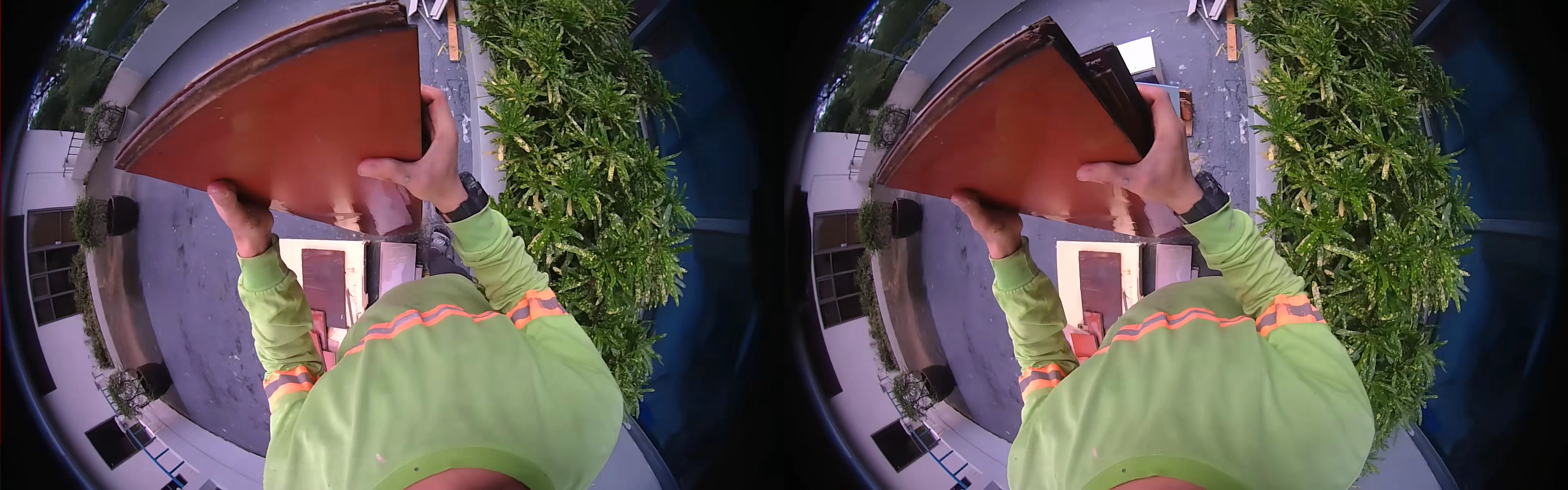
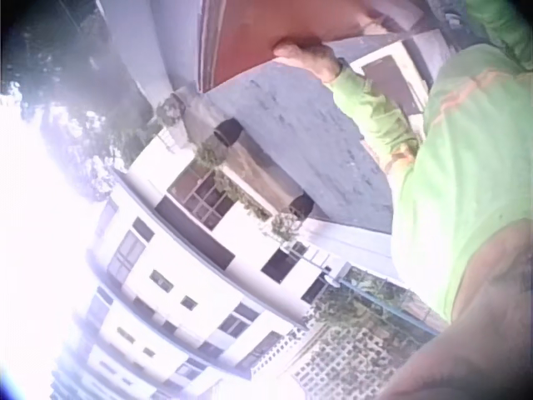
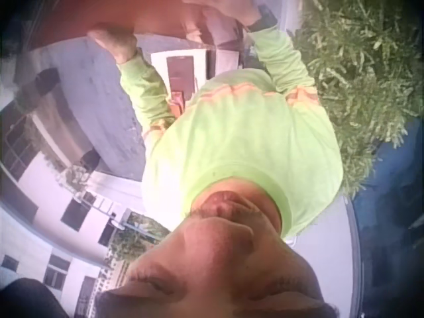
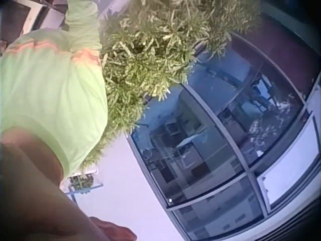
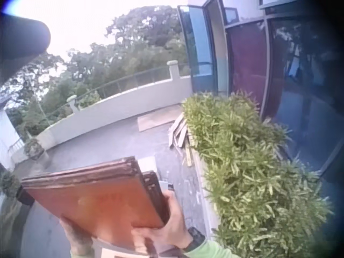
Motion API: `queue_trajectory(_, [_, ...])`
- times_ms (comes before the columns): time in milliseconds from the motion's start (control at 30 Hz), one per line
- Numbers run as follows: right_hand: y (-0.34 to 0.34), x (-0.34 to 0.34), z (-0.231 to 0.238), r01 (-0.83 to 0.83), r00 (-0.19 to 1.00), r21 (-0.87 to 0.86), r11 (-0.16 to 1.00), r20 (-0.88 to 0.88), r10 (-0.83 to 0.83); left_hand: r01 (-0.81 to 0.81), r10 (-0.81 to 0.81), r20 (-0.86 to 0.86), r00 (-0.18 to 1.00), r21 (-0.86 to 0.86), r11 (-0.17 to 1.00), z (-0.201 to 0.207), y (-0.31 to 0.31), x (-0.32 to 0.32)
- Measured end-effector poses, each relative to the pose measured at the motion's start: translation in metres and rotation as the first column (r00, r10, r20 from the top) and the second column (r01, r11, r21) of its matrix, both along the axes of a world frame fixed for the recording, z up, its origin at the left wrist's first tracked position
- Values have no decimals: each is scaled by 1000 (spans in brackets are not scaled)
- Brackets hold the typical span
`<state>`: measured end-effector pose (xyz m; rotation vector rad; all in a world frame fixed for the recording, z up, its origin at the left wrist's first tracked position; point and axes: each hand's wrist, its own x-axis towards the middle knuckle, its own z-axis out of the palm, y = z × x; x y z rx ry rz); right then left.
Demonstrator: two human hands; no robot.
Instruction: The person picks up several brown rectangular panels from a pile on a wooden board, stacks them together by hand, and carries the stack toward a doorway.
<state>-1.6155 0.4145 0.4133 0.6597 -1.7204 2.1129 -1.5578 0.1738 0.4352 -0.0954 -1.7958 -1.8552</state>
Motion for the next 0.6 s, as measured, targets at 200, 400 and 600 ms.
queue_trajectory(200, [9, -59, 4, -31, 997, 4, 1000, -77, 31, -15, 15, -72, 997, -3, 1000, 4, 5, -46])
queue_trajectory(400, [4, -116, -46, -47, 999, 226, 973, -2, 48, 26, -25, -11, 1000, 77, 997, -62, -2, -94])
queue_trajectory(600, [-19, -168, -60, -163, 981, 261, 952, -60, 184, 133, -131, -29, 991, 107, 985, -65, -29, -139])
